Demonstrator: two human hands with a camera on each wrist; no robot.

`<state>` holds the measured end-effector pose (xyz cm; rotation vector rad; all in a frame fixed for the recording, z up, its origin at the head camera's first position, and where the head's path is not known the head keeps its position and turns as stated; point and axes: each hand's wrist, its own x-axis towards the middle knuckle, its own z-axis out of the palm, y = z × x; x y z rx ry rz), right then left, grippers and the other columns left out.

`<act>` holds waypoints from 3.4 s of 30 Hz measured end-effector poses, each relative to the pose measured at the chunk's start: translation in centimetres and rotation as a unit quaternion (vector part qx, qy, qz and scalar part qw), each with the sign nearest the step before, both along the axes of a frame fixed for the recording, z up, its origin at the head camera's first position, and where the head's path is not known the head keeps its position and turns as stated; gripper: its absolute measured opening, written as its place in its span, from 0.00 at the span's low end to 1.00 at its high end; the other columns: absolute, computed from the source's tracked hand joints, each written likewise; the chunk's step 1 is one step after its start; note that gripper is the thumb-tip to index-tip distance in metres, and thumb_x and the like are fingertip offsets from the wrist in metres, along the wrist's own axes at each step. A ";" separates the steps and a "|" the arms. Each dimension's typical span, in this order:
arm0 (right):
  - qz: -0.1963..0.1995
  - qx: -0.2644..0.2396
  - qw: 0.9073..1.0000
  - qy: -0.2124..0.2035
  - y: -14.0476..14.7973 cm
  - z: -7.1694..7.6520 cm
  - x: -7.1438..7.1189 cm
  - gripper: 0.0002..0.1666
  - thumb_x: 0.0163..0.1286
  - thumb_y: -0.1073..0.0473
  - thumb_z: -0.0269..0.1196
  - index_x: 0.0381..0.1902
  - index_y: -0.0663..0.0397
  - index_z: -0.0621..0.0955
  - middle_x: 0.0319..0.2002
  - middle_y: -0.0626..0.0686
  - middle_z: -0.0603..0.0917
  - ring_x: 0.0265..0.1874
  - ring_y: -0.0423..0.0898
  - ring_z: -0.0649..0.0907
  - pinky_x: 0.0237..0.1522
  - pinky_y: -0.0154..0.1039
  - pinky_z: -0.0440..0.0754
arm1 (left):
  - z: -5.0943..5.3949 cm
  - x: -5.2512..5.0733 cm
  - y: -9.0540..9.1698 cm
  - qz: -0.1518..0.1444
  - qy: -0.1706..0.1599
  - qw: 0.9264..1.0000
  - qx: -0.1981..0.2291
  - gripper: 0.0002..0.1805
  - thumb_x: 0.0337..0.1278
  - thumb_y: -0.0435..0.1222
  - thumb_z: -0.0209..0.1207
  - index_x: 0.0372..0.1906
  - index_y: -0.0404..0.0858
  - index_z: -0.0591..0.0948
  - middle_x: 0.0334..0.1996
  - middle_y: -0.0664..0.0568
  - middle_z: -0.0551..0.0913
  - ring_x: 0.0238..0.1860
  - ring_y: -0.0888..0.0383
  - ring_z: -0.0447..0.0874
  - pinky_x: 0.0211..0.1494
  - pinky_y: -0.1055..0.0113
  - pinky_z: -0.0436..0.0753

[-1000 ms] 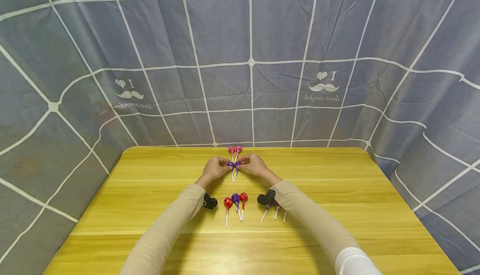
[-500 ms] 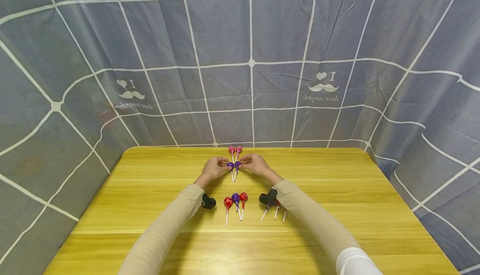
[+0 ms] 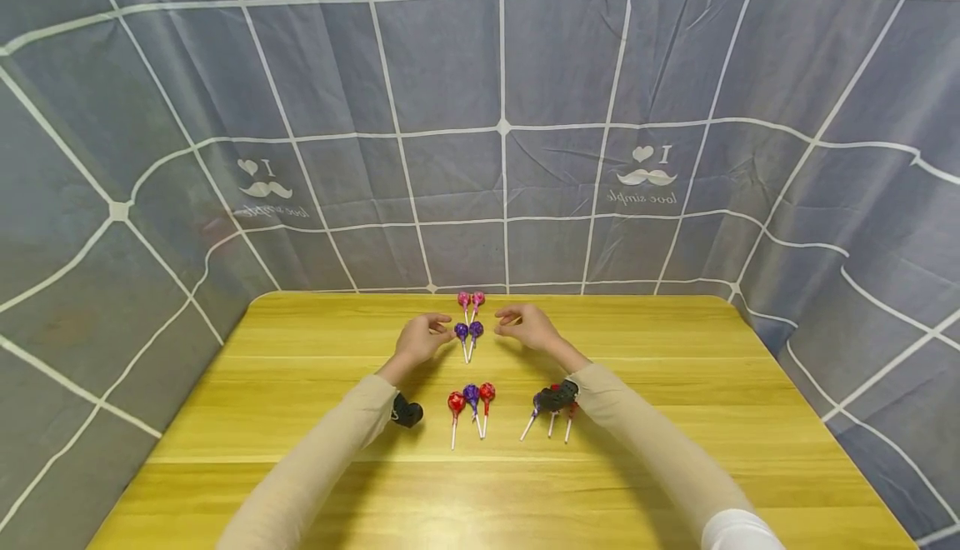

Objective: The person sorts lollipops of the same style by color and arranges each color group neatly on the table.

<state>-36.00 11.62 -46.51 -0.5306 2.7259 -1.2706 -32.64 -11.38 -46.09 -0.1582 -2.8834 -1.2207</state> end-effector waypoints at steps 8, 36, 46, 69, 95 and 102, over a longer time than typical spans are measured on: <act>0.001 0.010 0.999 0.033 1.5 0.6 1.5 0.20 0.63 0.60 0.66 0.51 0.64 0.81 0.40 0.59 0.87 0.39 0.51 0.84 0.44 0.41 0.80 | 0.6 1.6 0.1 -0.010 0.010 1.000 0.014 0.18 0.58 0.37 0.64 0.52 0.36 0.82 0.41 0.44 0.86 0.40 0.48 0.83 0.38 0.62 0.80; 0.006 -0.020 1.000 0.016 6.2 -0.7 7.7 0.22 0.63 0.51 0.67 0.50 0.58 0.82 0.40 0.53 0.87 0.38 0.44 0.81 0.39 0.38 0.79 | -0.9 7.3 -0.3 -0.030 0.009 0.998 0.048 0.13 0.57 0.37 0.64 0.46 0.35 0.85 0.34 0.48 0.87 0.33 0.57 0.83 0.33 0.68 0.79; 0.046 -0.014 0.999 0.021 7.8 -1.7 9.1 0.24 0.60 0.51 0.69 0.50 0.58 0.82 0.40 0.53 0.87 0.39 0.45 0.83 0.40 0.34 0.78 | -1.1 8.4 0.0 -0.044 -0.007 0.996 0.080 0.16 0.56 0.39 0.65 0.47 0.34 0.84 0.39 0.47 0.87 0.37 0.56 0.84 0.37 0.67 0.81; 0.138 -0.025 0.990 0.004 9.2 -2.4 9.0 0.27 0.56 0.52 0.72 0.50 0.62 0.82 0.45 0.54 0.88 0.47 0.48 0.85 0.51 0.30 0.78 | -1.8 7.9 1.5 -0.094 -0.025 0.991 0.094 0.20 0.53 0.37 0.66 0.51 0.32 0.82 0.45 0.43 0.86 0.44 0.52 0.83 0.47 0.62 0.81; 0.152 0.016 0.988 0.033 9.3 -2.1 8.6 0.17 0.53 0.52 0.74 0.41 0.49 0.87 0.40 0.48 0.86 0.42 0.42 0.73 0.45 0.34 0.67 | -2.3 7.8 2.1 -0.107 -0.016 0.993 0.044 0.17 0.52 0.38 0.67 0.47 0.36 0.85 0.44 0.45 0.87 0.42 0.56 0.82 0.44 0.65 0.79; 0.148 0.036 0.988 0.040 9.1 -2.2 8.6 0.14 0.54 0.51 0.73 0.39 0.45 0.87 0.39 0.44 0.86 0.42 0.41 0.72 0.46 0.37 0.65 | -2.2 8.0 2.2 -0.105 -0.013 0.993 0.043 0.16 0.52 0.38 0.67 0.46 0.36 0.85 0.44 0.44 0.87 0.32 0.62 0.77 0.37 0.70 0.75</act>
